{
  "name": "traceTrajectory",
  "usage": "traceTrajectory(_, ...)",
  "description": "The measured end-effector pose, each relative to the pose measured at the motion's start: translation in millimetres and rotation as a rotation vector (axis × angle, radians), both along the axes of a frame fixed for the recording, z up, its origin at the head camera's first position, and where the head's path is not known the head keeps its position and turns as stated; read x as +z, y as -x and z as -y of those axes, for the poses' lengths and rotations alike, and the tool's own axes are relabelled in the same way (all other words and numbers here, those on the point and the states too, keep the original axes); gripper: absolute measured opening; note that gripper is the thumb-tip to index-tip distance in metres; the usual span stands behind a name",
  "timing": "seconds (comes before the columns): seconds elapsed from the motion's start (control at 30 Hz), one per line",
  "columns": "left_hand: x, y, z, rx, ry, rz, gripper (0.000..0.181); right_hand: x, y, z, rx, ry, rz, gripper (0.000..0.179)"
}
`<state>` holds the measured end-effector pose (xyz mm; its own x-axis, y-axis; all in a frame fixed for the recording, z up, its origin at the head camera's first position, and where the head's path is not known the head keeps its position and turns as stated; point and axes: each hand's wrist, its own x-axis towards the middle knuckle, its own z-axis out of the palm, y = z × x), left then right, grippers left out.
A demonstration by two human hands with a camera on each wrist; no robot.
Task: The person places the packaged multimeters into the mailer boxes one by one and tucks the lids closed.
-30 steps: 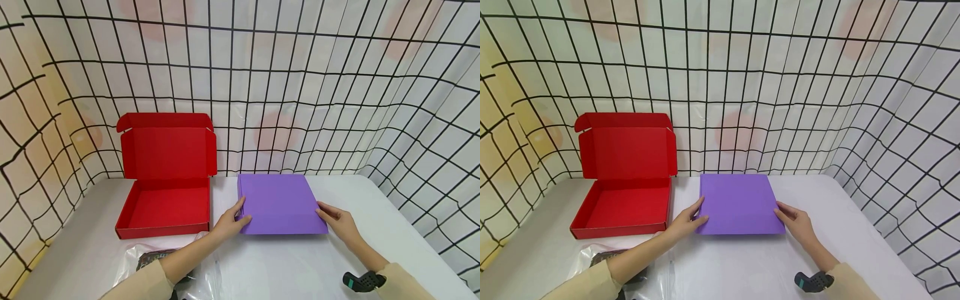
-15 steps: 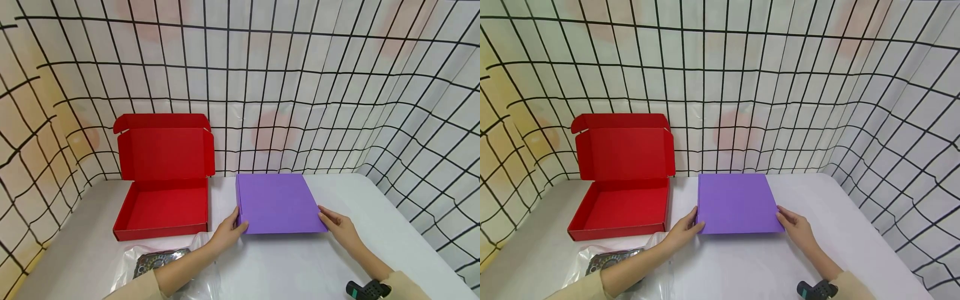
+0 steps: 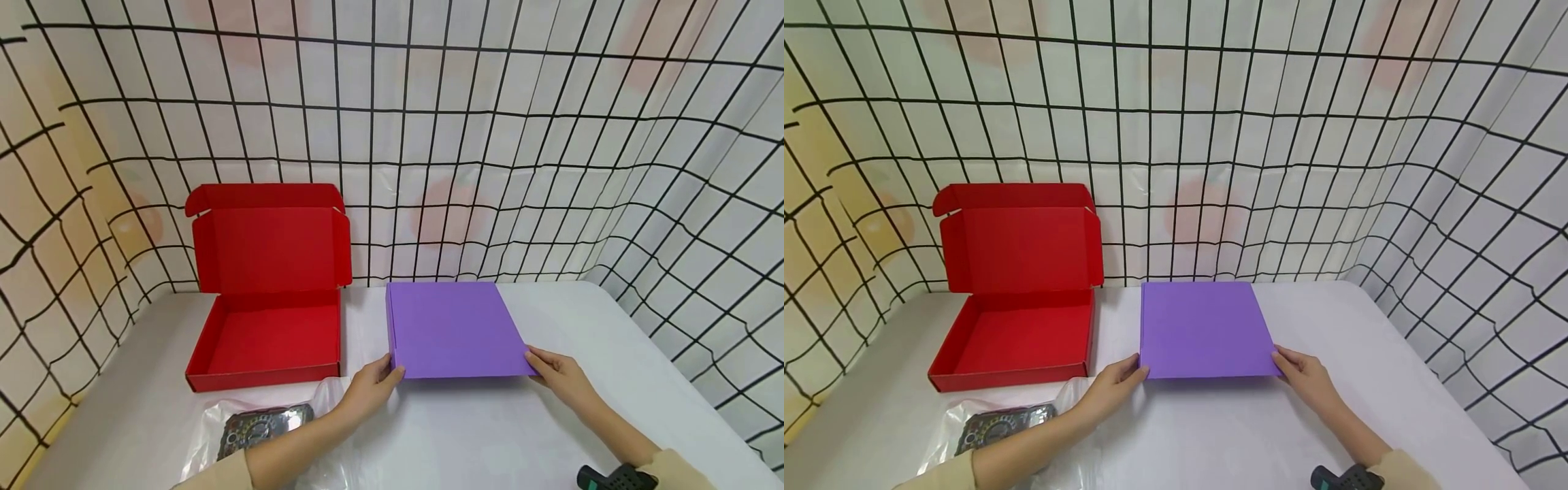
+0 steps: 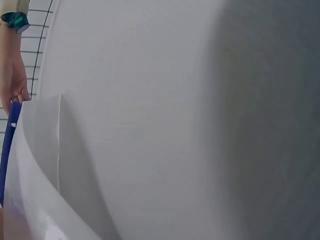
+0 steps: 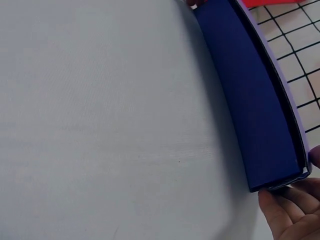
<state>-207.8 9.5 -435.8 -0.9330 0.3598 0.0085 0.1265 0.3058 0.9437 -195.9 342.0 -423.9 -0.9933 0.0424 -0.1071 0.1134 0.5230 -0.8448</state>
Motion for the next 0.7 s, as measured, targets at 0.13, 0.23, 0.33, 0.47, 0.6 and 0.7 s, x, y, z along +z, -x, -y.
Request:
traceTrajectory(0.13, 2.2, -0.6, 0.0, 0.019, 0.001, -0.007, 0.054, 2.8, -1.4, -0.4, 0.013, 0.021, 0.020, 0.050)
traceTrajectory(0.23, 4.2, -0.7, 0.9, 0.043, 0.001, -0.002, 0.050, 4.5, -2.2, -1.1, 0.026, 0.045, 0.023, 0.050)
traceTrajectory(0.33, 5.3, -0.8, 1.7, 0.057, -0.006, 0.013, 0.048, 5.7, -2.4, -1.7, 0.042, 0.064, 0.023, 0.050)
traceTrajectory(0.47, 4.6, -1.4, 2.2, 0.067, 0.003, 0.019, 0.048, 5.7, -2.9, -1.9, 0.052, 0.073, 0.026, 0.050)
traceTrajectory(0.6, 3.5, -1.3, 2.6, 0.072, 0.015, -0.007, 0.047, 5.9, -2.6, -2.0, 0.054, 0.070, 0.020, 0.050)
traceTrajectory(0.7, 2.7, -1.0, 2.9, 0.072, 0.020, -0.030, 0.045, 6.4, -2.4, -2.5, 0.055, 0.074, 0.017, 0.050)
